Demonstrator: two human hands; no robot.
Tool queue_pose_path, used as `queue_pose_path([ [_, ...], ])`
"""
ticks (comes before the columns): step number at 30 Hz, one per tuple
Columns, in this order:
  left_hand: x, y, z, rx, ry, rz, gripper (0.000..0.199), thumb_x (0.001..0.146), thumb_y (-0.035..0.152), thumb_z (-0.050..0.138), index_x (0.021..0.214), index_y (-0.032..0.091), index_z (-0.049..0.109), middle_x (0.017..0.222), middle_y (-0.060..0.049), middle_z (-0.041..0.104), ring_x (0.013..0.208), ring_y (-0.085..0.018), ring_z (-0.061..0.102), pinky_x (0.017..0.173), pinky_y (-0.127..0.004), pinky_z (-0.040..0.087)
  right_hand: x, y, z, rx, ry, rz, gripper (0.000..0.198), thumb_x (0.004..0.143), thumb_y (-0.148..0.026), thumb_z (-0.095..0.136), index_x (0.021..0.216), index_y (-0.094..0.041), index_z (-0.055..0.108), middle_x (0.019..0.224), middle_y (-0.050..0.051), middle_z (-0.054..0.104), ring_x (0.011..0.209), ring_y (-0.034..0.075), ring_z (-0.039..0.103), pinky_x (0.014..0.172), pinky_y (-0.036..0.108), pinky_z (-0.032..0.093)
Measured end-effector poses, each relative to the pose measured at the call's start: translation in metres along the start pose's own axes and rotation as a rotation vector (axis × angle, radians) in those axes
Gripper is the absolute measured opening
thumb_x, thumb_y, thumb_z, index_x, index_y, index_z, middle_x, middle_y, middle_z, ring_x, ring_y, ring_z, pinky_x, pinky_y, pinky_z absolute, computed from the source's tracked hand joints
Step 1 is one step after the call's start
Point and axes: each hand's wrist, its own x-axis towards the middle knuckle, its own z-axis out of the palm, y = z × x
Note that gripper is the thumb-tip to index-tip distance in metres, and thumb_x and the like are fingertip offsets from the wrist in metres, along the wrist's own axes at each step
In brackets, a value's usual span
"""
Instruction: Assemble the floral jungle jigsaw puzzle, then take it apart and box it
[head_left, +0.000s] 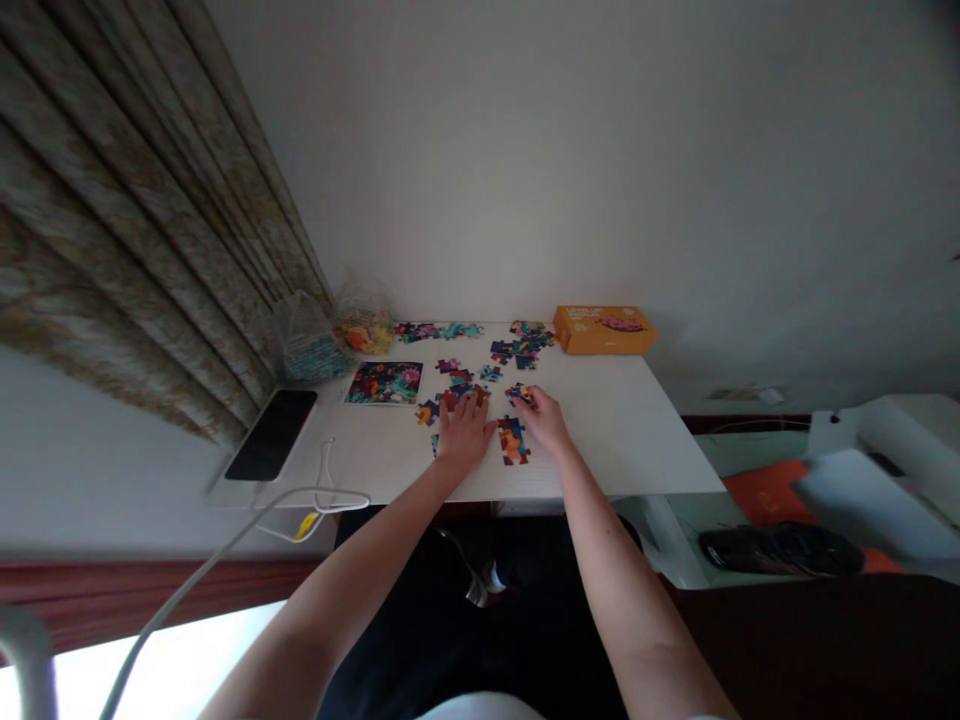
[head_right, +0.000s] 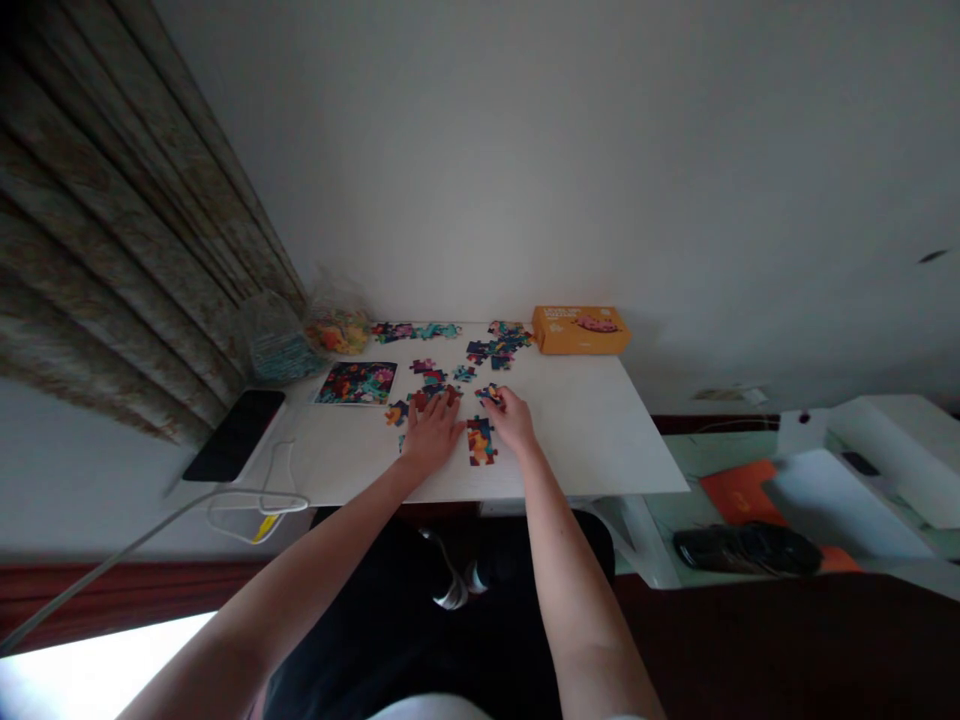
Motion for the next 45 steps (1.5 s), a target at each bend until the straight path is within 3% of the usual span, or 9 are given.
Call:
queue_pose_path([
  [6,0.013,-0.013,-0.006,0.045,0.01,-0.007,0.052,0.104,0.04,0.043,0.153,0.022,0.047,0.164,-0.017,0.04,0.153,-0.033,0.035,0.126,-0.064,0.013,0.0,0.0,0.002,-0.105,0.066,-0.033,0.028,0.089,-0.052,0.059,0.091,-0.025,0.064,0.09,0.005,0.075,0.077,0.023,0.069,0.074,0.035,0.052],
  [9,-0.003,-0.011,-0.005,0.012,-0.003,0.213,0.053,0.105,0.041,0.042,0.151,0.016,0.05,0.16,-0.019,0.046,0.151,-0.03,0.039,0.128,-0.055,0.016,0.0,0.0,0.001,-0.081,0.101,-0.032,0.029,0.089,-0.054,0.059,0.089,-0.025,0.063,0.089,0.005,0.075,0.078,0.024,0.068,0.075,0.035,0.052],
  [12,-0.027,-0.011,-0.003,-0.044,-0.084,0.514,0.05,0.104,0.044,0.047,0.149,0.022,0.053,0.157,-0.013,0.051,0.151,-0.025,0.04,0.129,-0.049,0.019,0.001,0.001,0.001,-0.007,0.127,-0.019,0.033,0.087,-0.058,0.061,0.089,-0.025,0.063,0.088,0.005,0.075,0.078,0.023,0.067,0.074,0.034,0.053],
  [14,-0.038,-0.015,-0.004,-0.068,-0.122,0.608,0.048,0.103,0.043,0.051,0.148,0.028,0.055,0.157,-0.009,0.051,0.151,-0.023,0.04,0.13,-0.049,0.018,0.002,0.002,0.001,0.055,0.149,0.002,0.037,0.083,-0.061,0.065,0.088,-0.024,0.064,0.087,0.005,0.075,0.079,0.022,0.067,0.072,0.034,0.054],
  [19,-0.043,-0.027,-0.012,-0.116,-0.143,0.586,0.038,0.101,0.03,0.054,0.138,0.03,0.064,0.153,-0.007,0.057,0.147,-0.021,0.046,0.129,-0.049,0.021,0.002,0.001,-0.002,0.265,0.169,0.055,0.045,0.07,-0.06,0.08,0.091,-0.023,0.064,0.09,0.005,0.076,0.081,0.022,0.07,0.076,0.035,0.057],
  [23,-0.042,-0.026,-0.013,-0.144,-0.104,0.568,0.033,0.103,0.028,0.05,0.131,0.028,0.068,0.148,-0.008,0.061,0.144,-0.021,0.049,0.126,-0.048,0.03,-0.001,-0.002,-0.001,0.309,0.04,0.095,0.047,0.066,-0.053,0.084,0.097,-0.024,0.063,0.081,0.002,0.074,0.076,0.021,0.071,0.074,0.034,0.056],
  [29,-0.045,-0.024,-0.011,-0.146,-0.11,0.581,0.034,0.103,0.029,0.049,0.132,0.027,0.067,0.15,-0.006,0.06,0.146,-0.021,0.047,0.125,-0.049,0.03,-0.001,0.001,0.005,0.099,-0.108,0.041,0.038,0.073,-0.052,0.077,0.098,-0.024,0.068,0.075,0.0,0.071,0.071,0.021,0.067,0.071,0.033,0.052],
  [36,-0.045,-0.023,-0.014,-0.14,-0.154,0.587,0.04,0.096,0.032,0.059,0.135,0.029,0.065,0.151,-0.005,0.058,0.147,-0.023,0.046,0.127,-0.048,0.025,-0.002,0.003,0.006,-0.257,-0.087,-0.144,0.026,0.084,-0.04,0.072,0.104,-0.024,0.074,0.094,0.005,0.071,0.076,0.02,0.062,0.075,0.035,0.049],
  [45,-0.044,-0.024,-0.011,-0.114,-0.143,0.612,0.04,0.095,0.034,0.06,0.135,0.028,0.064,0.151,-0.004,0.059,0.147,-0.023,0.046,0.127,-0.048,0.026,-0.004,0.0,0.008,-0.342,-0.089,-0.226,0.013,0.09,-0.035,0.072,0.097,-0.024,0.076,0.099,0.007,0.069,0.093,0.023,0.064,0.084,0.036,0.051],
])
